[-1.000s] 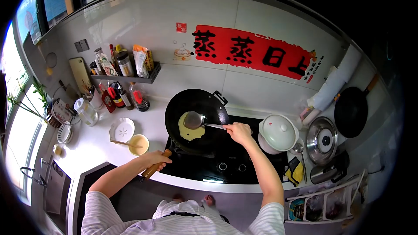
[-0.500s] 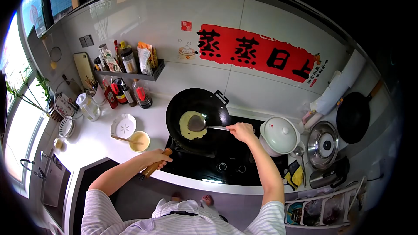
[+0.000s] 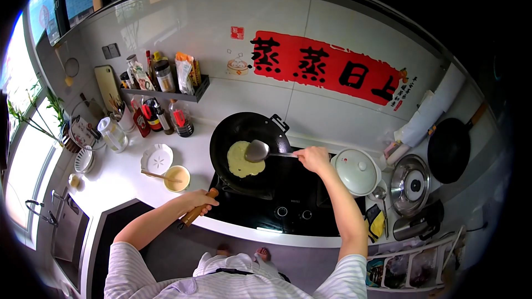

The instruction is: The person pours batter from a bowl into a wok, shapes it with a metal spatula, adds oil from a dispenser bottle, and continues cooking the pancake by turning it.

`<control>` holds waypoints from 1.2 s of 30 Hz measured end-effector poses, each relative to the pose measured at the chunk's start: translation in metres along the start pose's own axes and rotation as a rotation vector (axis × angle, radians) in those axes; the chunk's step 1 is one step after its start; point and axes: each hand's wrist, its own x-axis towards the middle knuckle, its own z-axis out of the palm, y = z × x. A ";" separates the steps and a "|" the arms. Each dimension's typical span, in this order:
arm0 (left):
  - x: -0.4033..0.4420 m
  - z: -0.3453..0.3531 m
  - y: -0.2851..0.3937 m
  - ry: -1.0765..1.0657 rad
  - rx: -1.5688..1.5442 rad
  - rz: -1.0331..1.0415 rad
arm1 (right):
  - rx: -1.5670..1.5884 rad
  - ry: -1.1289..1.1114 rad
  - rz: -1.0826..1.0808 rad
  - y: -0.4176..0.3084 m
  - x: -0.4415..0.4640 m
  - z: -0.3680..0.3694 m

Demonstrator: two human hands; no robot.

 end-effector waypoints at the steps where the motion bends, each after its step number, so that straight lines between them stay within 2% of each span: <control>1: -0.001 0.000 0.000 -0.001 -0.012 -0.005 | 0.002 0.001 0.000 -0.005 0.001 0.004; 6: -0.005 0.003 0.001 -0.009 -0.021 0.006 | 0.058 0.023 -0.060 -0.011 0.009 0.033; 12: -0.001 0.003 -0.001 -0.012 -0.001 0.002 | 0.058 -0.012 -0.039 0.006 0.004 0.025; 15: -0.003 0.003 -0.001 -0.011 -0.022 0.006 | -0.097 0.014 -0.037 0.012 -0.002 0.013; 22: 0.000 0.003 -0.003 -0.005 -0.032 0.008 | -0.080 0.045 -0.022 0.014 0.002 -0.006; 28: -0.003 0.006 -0.002 0.008 -0.040 -0.005 | -0.003 0.046 -0.097 -0.014 0.013 0.019; 33: 0.007 0.010 -0.012 0.018 -0.052 0.042 | 0.001 0.076 -0.114 -0.001 0.011 0.027; 36: 0.007 0.016 -0.012 0.043 -0.018 0.070 | -0.083 0.066 -0.050 0.008 0.006 0.021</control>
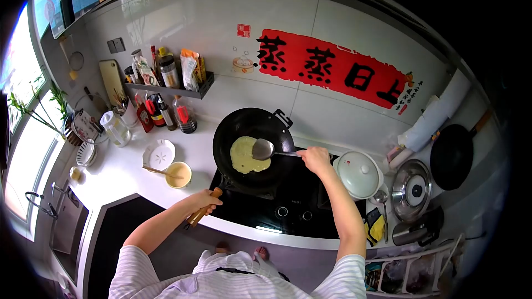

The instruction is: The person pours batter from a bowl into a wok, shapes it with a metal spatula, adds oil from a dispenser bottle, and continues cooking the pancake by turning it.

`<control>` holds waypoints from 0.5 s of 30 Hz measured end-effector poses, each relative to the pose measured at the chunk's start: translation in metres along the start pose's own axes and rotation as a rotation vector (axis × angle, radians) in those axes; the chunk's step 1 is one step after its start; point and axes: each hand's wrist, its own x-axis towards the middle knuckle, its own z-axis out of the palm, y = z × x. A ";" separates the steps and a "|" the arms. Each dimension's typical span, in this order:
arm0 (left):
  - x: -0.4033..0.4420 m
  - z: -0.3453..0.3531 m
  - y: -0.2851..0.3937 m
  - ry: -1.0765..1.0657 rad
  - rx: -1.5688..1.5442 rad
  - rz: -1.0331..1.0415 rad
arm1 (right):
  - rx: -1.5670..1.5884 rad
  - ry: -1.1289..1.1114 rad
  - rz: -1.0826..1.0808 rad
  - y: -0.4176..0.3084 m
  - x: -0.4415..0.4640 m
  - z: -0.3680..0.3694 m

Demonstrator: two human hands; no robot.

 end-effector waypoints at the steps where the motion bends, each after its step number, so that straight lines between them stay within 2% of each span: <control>1: 0.001 0.002 0.000 0.011 0.000 0.007 | -0.021 0.031 -0.022 0.006 -0.001 0.002; 7: 0.022 0.002 -0.020 0.000 -0.061 0.033 | -0.138 0.090 -0.064 0.018 -0.010 -0.013; 9: 0.028 0.005 -0.025 -0.003 -0.095 0.036 | -0.254 0.049 -0.016 0.018 -0.009 -0.022; 15: 0.032 0.014 -0.032 -0.024 -0.138 0.066 | -0.113 0.098 -0.041 -0.015 -0.005 -0.024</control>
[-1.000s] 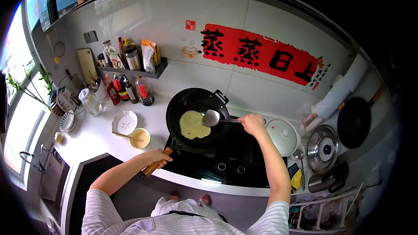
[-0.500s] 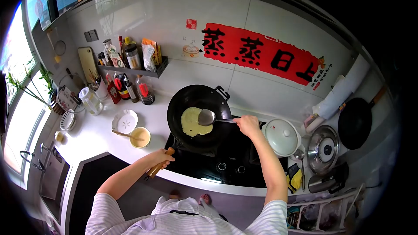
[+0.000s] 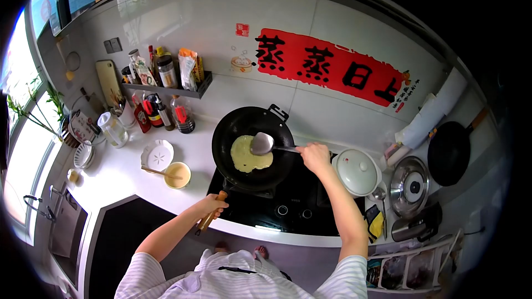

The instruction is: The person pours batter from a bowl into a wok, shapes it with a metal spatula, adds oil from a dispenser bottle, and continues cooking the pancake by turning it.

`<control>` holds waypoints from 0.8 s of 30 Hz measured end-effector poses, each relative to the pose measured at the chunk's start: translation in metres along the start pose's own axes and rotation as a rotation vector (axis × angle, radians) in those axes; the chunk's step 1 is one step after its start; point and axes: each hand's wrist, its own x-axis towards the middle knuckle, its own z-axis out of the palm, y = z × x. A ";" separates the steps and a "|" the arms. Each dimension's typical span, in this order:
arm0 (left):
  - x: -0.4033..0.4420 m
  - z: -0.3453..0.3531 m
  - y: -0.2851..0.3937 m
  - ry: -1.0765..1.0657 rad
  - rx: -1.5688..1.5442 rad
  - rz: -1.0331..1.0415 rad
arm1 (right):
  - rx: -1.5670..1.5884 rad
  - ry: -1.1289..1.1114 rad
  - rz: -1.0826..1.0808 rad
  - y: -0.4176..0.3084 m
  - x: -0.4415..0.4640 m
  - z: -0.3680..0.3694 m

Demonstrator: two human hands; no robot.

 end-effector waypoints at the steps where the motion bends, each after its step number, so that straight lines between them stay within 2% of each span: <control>1: 0.000 0.000 0.000 0.000 -0.005 -0.002 | 0.006 -0.033 0.016 -0.007 0.003 0.003; 7: 0.003 -0.007 0.004 -0.017 -0.044 -0.034 | 0.103 -0.076 -0.007 -0.006 0.011 0.023; 9: 0.005 -0.011 0.006 -0.025 -0.061 -0.046 | 0.037 -0.137 -0.016 0.002 0.013 0.022; 13: 0.002 -0.010 0.004 -0.024 -0.057 -0.042 | 0.015 -0.113 -0.012 0.015 0.008 0.012; 15: 0.001 -0.008 0.001 -0.016 -0.055 -0.033 | -0.106 -0.095 -0.003 0.016 0.004 0.000; 19: 0.008 -0.007 -0.012 -0.029 -0.049 -0.009 | -0.237 -0.100 0.042 0.000 0.000 -0.032; 24: 0.023 0.002 -0.027 -0.019 -0.069 0.046 | -0.151 -0.063 0.031 -0.027 -0.001 -0.024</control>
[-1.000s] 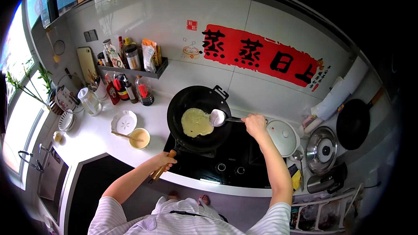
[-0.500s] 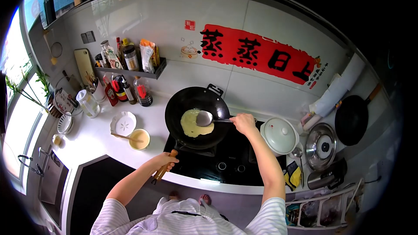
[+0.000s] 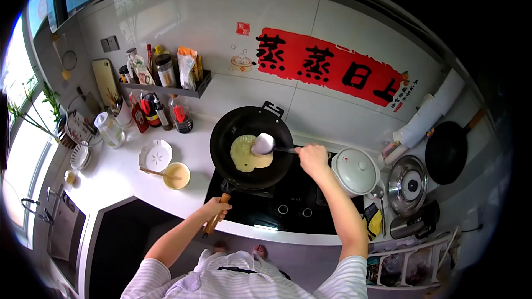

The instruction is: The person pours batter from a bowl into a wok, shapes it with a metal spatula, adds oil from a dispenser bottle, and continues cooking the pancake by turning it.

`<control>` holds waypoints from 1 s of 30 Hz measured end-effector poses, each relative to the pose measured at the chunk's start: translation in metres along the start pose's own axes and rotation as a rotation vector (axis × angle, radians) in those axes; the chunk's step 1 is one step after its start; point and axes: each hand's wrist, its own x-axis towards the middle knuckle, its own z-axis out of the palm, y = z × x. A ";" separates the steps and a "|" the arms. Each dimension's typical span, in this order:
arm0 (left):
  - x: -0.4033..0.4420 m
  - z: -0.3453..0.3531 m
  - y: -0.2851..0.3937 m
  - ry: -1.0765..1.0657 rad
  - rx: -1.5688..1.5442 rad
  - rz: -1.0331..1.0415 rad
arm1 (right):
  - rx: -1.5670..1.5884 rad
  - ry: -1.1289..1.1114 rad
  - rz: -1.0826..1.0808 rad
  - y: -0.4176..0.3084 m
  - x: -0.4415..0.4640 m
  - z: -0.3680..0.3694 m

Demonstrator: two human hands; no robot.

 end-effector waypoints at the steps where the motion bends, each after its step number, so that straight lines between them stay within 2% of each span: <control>1: -0.001 0.005 0.000 0.007 0.002 -0.004 | 0.038 -0.020 -0.004 -0.007 0.002 0.004; 3: 0.003 0.016 -0.006 0.013 -0.045 0.006 | 0.088 -0.088 0.011 -0.021 0.005 0.017; 5: 0.006 0.025 -0.011 0.009 -0.080 0.016 | 0.105 -0.082 0.003 -0.033 0.004 0.025; 6: 0.006 0.029 -0.013 0.023 -0.099 0.031 | 0.154 0.005 -0.009 -0.039 0.002 0.029; 11: 0.005 0.038 -0.012 0.061 -0.122 0.046 | 0.120 -0.081 0.014 -0.048 -0.009 0.034; 16: 0.008 0.037 -0.015 0.060 -0.121 0.045 | 0.084 -0.175 -0.014 -0.037 -0.021 0.012; 19: 0.009 0.037 -0.017 0.053 -0.133 0.045 | 0.042 -0.133 -0.002 -0.032 -0.023 -0.006; 24: 0.009 0.039 -0.017 0.054 -0.147 0.054 | -0.088 -0.191 -0.018 -0.034 -0.016 -0.026; 26: 0.008 0.040 -0.016 0.055 -0.154 0.049 | 0.000 -0.095 -0.020 -0.042 -0.010 -0.019; 30: 0.010 0.039 -0.018 0.057 -0.140 0.051 | 0.086 -0.061 0.023 -0.053 0.000 0.017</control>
